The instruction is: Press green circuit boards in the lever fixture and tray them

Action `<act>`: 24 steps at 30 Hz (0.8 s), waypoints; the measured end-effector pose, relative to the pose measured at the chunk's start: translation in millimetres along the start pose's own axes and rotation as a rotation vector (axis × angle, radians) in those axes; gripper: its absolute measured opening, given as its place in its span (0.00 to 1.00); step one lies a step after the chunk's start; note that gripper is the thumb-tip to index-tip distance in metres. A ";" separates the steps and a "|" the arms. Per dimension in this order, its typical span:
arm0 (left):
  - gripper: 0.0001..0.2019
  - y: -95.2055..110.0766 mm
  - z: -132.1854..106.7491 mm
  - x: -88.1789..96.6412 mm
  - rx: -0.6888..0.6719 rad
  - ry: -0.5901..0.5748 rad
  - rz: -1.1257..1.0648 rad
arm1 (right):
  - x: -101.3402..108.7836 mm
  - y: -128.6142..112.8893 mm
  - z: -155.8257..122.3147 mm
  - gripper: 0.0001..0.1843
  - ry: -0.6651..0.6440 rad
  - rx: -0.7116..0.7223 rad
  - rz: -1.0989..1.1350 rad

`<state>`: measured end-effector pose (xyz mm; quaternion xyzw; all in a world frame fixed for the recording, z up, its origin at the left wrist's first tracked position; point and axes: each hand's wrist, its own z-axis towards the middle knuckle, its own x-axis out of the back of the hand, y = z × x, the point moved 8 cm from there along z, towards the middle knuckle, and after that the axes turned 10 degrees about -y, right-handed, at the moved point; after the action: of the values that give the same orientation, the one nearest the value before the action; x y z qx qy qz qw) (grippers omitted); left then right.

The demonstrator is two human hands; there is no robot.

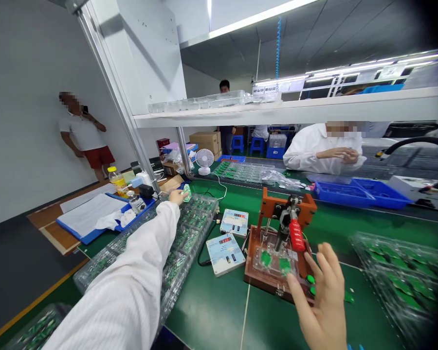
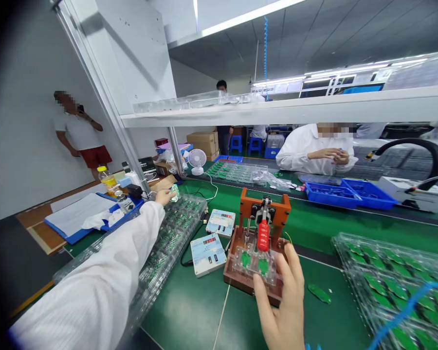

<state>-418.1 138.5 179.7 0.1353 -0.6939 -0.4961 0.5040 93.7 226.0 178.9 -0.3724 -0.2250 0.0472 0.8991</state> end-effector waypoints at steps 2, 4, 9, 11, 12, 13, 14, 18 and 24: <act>0.18 2.3 -22.5 -18.6 0.020 -0.097 -0.051 | 2.9 17.8 -27.2 0.28 -0.058 -0.134 0.090; 0.23 7.1 -57.9 -44.9 0.014 -0.221 -0.101 | -6.0 36.7 -54.4 0.23 -0.213 -0.254 0.213; 0.22 17.3 -203.2 -142.3 -0.054 -0.797 -0.191 | -49.5 60.6 -103.5 0.24 -0.558 -0.527 0.587; 0.19 20.6 -268.2 -177.8 -0.096 -1.108 -0.198 | -60.5 60.7 -110.6 0.28 -0.579 -0.574 0.683; 0.17 20.3 -290.2 -187.1 -0.118 -1.153 -0.143 | -64.5 60.4 -113.2 0.30 -0.585 -0.593 0.716; 0.14 20.5 -306.1 -193.4 -0.149 -1.161 -0.078 | -67.6 60.1 -115.7 0.32 -0.593 -0.611 0.738; 0.12 21.4 -316.7 -197.3 -0.182 -1.141 -0.008 | -69.7 60.0 -118.3 0.33 -0.603 -0.628 0.746; 0.09 28.9 -331.9 -203.7 -0.290 -1.019 0.169 | -70.3 61.0 -126.5 0.27 -0.640 -0.666 0.662; 0.12 16.4 -335.6 -221.4 -0.197 -0.994 0.178 | -62.3 72.2 -128.0 0.27 -0.507 -0.721 0.608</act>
<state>-32.4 113.2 68.0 -0.2248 -0.8086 -0.5185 0.1638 100.2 179.1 26.5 -0.6831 -0.3191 0.3136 0.5773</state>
